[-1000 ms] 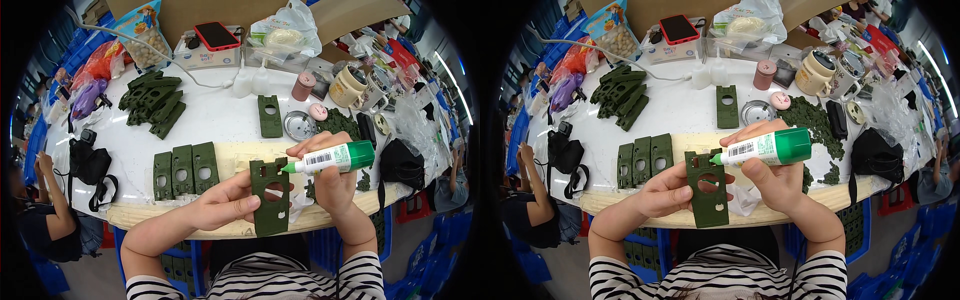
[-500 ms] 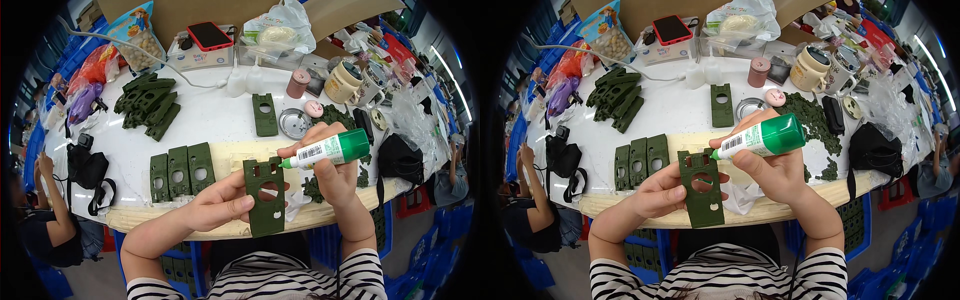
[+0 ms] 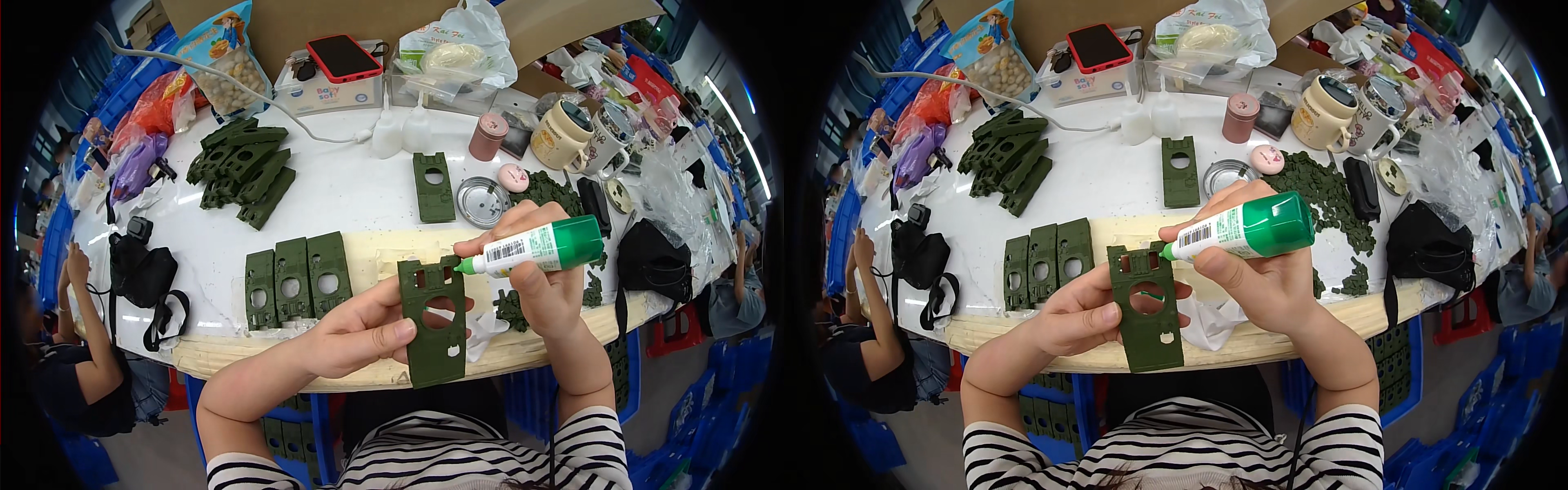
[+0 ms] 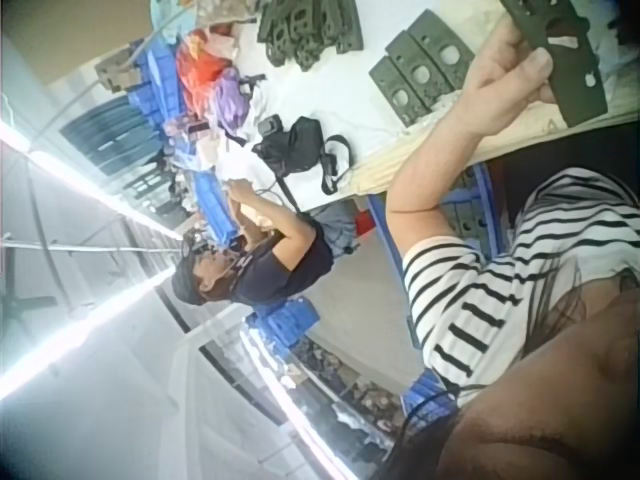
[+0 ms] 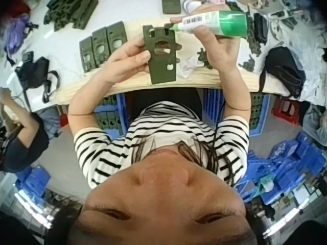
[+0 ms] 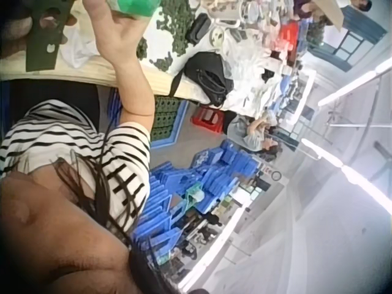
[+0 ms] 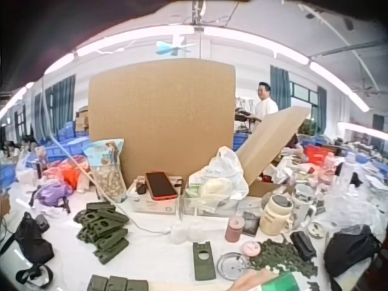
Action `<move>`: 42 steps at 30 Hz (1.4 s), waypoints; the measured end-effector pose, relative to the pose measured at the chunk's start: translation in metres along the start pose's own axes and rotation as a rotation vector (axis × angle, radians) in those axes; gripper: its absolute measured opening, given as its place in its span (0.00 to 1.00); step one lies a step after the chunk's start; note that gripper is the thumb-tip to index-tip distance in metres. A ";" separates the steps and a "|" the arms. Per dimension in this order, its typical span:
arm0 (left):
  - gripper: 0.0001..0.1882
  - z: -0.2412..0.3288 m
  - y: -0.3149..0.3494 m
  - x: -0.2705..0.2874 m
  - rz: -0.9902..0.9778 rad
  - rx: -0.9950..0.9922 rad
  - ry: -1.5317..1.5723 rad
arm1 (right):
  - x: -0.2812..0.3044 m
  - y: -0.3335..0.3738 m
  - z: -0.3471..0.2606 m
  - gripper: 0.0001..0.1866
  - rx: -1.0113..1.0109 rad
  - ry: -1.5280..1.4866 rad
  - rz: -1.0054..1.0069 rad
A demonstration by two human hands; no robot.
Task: Applying glue and assembling plastic components to construct toy tank models at a workbench.
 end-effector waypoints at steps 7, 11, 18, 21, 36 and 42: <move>0.30 -0.002 0.000 0.002 -0.010 0.000 0.006 | 0.001 -0.001 0.000 0.13 0.019 0.027 -0.010; 0.30 -0.003 0.000 0.003 -0.021 -0.008 0.016 | 0.001 0.000 0.001 0.13 0.010 0.036 -0.012; 0.30 0.000 0.001 0.001 -0.014 0.001 0.018 | -0.004 0.000 0.000 0.13 -0.040 -0.104 0.033; 0.30 0.001 0.000 0.001 -0.037 -0.002 0.046 | -0.001 -0.002 0.001 0.14 -0.003 -0.072 -0.021; 0.30 0.000 -0.001 0.002 -0.055 -0.008 0.044 | -0.003 -0.001 0.000 0.13 0.024 -0.073 -0.043; 0.30 0.001 -0.001 0.002 -0.048 -0.005 0.032 | -0.004 -0.001 0.000 0.13 0.022 -0.071 -0.041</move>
Point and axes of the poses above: each hand's wrist, its own y-axis away from the middle knuckle, its own x-axis out of the back of the hand, z = x × y, the point moved 2 cm from there along -y, towards the middle knuckle, and after that the axes turned 12 degrees about z, right-handed, at the moved point
